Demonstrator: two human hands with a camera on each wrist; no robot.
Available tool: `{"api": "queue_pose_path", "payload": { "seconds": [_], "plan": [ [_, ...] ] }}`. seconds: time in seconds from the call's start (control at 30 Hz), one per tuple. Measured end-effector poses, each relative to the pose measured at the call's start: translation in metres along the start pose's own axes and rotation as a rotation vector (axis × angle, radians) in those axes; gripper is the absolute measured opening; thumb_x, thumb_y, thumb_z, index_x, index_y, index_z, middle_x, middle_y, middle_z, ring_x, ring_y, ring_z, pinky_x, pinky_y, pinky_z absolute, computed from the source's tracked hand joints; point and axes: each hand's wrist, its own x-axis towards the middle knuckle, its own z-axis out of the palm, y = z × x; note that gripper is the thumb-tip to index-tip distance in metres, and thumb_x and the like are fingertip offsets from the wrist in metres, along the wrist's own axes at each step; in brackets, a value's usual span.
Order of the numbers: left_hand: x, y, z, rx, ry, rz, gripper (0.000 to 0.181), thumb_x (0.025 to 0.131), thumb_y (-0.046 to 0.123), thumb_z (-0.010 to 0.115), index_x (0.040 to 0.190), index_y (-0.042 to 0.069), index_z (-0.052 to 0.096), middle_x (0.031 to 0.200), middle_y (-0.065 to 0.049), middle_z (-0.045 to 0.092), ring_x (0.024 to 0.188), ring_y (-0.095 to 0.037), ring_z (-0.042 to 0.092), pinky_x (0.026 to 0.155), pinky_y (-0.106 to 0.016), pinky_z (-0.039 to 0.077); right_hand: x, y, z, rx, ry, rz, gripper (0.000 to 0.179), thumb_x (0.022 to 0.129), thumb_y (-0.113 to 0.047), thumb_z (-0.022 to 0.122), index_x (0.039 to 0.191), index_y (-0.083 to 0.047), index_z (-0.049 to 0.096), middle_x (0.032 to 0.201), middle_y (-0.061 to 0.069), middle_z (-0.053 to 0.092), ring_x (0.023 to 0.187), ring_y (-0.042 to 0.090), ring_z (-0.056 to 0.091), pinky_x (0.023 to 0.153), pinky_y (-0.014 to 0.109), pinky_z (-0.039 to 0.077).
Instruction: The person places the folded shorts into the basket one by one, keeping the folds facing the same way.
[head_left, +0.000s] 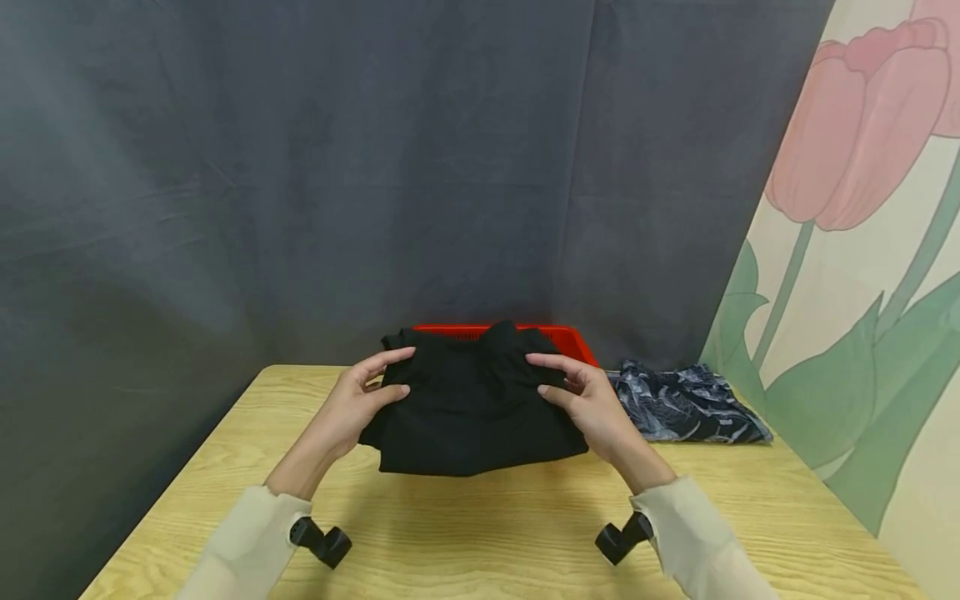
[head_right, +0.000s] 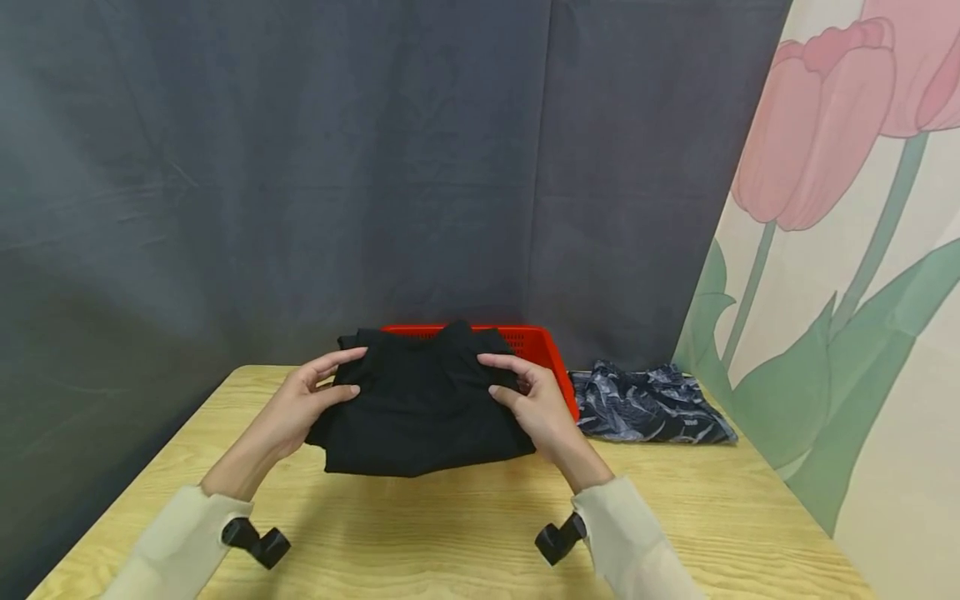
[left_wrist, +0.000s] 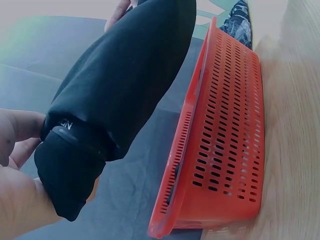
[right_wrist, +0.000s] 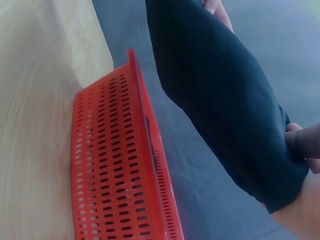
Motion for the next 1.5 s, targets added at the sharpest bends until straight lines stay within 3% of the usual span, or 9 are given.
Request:
{"api": "queue_pose_path", "payload": {
  "seconds": [0.13, 0.4, 0.67, 0.97, 1.23, 1.5],
  "plan": [
    [0.007, -0.001, 0.003, 0.027, 0.006, 0.012, 0.050, 0.093, 0.002, 0.062, 0.141, 0.010, 0.052, 0.156, -0.009, 0.022, 0.142, -0.033, 0.013, 0.110, -0.054, 0.019, 0.002, 0.000, -0.005, -0.002, 0.020, 0.000, 0.044, 0.091, 0.004, 0.061, 0.134, -0.007, 0.059, 0.128, 0.015, 0.052, 0.096, 0.024, 0.062, 0.074, 0.033, 0.055],
    [0.023, 0.001, 0.008, 0.075, 0.012, 0.057, 0.049, 0.092, 0.001, 0.063, 0.140, 0.009, 0.053, 0.154, -0.011, 0.028, 0.141, -0.033, 0.019, 0.109, -0.054, 0.023, 0.007, 0.000, -0.014, 0.020, 0.040, -0.010, 0.045, 0.091, 0.006, 0.060, 0.135, -0.004, 0.057, 0.136, 0.014, 0.047, 0.097, 0.020, 0.062, 0.074, 0.031, 0.055],
    [0.035, 0.002, 0.014, 0.103, 0.027, 0.088, 0.047, 0.092, 0.000, 0.063, 0.138, 0.007, 0.055, 0.152, -0.011, 0.033, 0.141, -0.031, 0.023, 0.111, -0.051, 0.021, 0.014, 0.003, -0.020, 0.018, 0.079, -0.006, 0.045, 0.093, 0.005, 0.058, 0.136, -0.003, 0.055, 0.141, 0.014, 0.044, 0.095, 0.016, 0.063, 0.074, 0.029, 0.055],
    [0.047, -0.003, 0.019, 0.106, 0.060, 0.059, 0.045, 0.092, 0.002, 0.064, 0.136, 0.010, 0.058, 0.153, -0.009, 0.031, 0.139, -0.033, 0.026, 0.110, -0.052, 0.024, 0.021, 0.006, -0.024, 0.055, 0.126, 0.014, 0.046, 0.092, 0.007, 0.057, 0.136, -0.004, 0.056, 0.128, 0.018, 0.054, 0.087, 0.017, 0.067, 0.070, 0.031, 0.056],
    [0.057, -0.006, 0.025, 0.089, 0.094, 0.038, 0.044, 0.091, 0.001, 0.064, 0.134, 0.009, 0.059, 0.153, -0.011, 0.031, 0.138, -0.035, 0.028, 0.109, -0.050, 0.026, 0.027, 0.005, -0.030, 0.031, 0.149, 0.038, 0.046, 0.092, 0.005, 0.058, 0.137, -0.007, 0.056, 0.140, 0.014, 0.045, 0.093, 0.014, 0.064, 0.073, 0.028, 0.054],
    [0.068, -0.008, 0.030, 0.090, 0.125, 0.001, 0.042, 0.092, 0.003, 0.065, 0.133, 0.013, 0.061, 0.151, -0.008, 0.035, 0.138, -0.032, 0.030, 0.109, -0.049, 0.029, 0.036, 0.007, -0.036, 0.023, 0.154, 0.040, 0.045, 0.093, 0.004, 0.058, 0.137, -0.006, 0.056, 0.138, 0.016, 0.047, 0.090, 0.015, 0.065, 0.071, 0.029, 0.055]
  ]
}}
